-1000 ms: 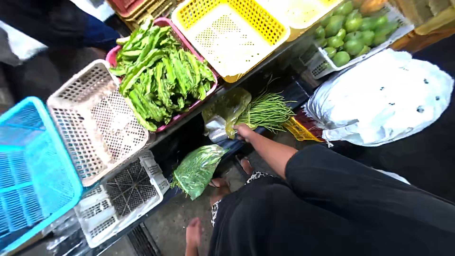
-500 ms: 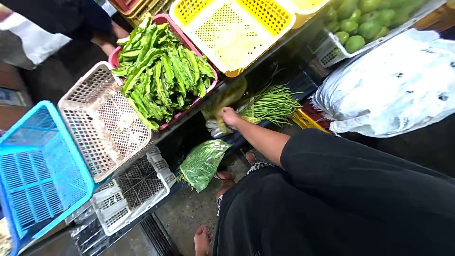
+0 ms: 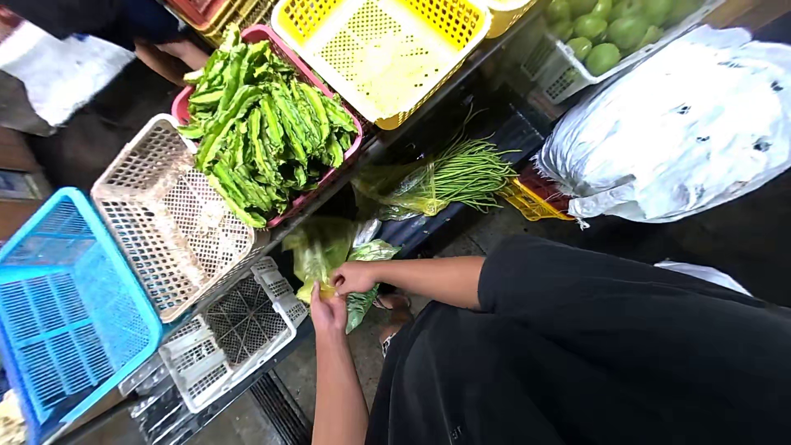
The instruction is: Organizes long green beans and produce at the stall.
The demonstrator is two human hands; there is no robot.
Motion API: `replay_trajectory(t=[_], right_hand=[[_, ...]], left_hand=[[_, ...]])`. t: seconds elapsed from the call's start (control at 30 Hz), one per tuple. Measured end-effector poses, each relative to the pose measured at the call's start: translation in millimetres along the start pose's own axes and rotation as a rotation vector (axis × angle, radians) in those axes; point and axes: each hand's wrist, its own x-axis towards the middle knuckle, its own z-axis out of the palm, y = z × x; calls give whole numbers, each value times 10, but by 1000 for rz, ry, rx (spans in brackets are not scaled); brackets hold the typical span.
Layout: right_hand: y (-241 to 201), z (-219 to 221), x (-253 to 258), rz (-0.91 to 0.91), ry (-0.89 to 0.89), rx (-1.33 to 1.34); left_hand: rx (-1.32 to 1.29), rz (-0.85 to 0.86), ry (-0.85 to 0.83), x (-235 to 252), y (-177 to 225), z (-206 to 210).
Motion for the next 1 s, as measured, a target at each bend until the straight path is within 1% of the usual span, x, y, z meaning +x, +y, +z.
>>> replay_trajectory(t=[0.03,0.07,0.1,0.17,0.23,0.27,0.33,0.37,0.47,0.53,0.63,0.7,0.77,0.8,0.87,0.93,1.0], right_hand=[[84,-73,-99,30,59,71],[222,-193,-183,91,153,144],[421,-347,-252,172,272,224],[870,-716,-413,382,552,419],[1250,-1146,-616,564,810,537],[1470,-1341,-676,614,903,585],[1856,-1628,-662,655,1063,640],[1938,-1702,-629,667,1104,655],[1901,-1812,-556,661,1132,771],[1919,-1831,-516,642,1134,812],[1819,-1860,-584,636,1070,710],[1673,-1931,-732,570,1090,699],[1626,-2078,-860,477,1182,694],[1575,-2143,-926,430,1215,678],[1332,-2216,-1088,402,1199,584],[1010,-2128,-1166,415,1190,451],[662,-1960,-1292,413,1210,446]], left_hand=[[-42,57,86,97,110,83],[-52,94,148,178,222,83],[-9,119,194,246,307,9],[230,146,243,296,369,-277],[487,117,189,177,331,-593],[603,82,162,69,270,-757],[788,-14,147,-179,45,-1160],[863,-76,158,-326,-102,-1383],[1060,-265,201,-686,-521,-1970],[1185,-378,225,-915,-689,-2278],[1226,-484,267,-1221,-803,-2597],[1159,-502,328,-1325,-822,-2732],[1053,-485,377,-1337,-877,-2808],[1020,-474,379,-1313,-905,-2825],[1001,-452,348,-1237,-941,-2848],[1008,-444,308,-1165,-924,-2867],[1010,-431,280,-1062,-932,-2859]])
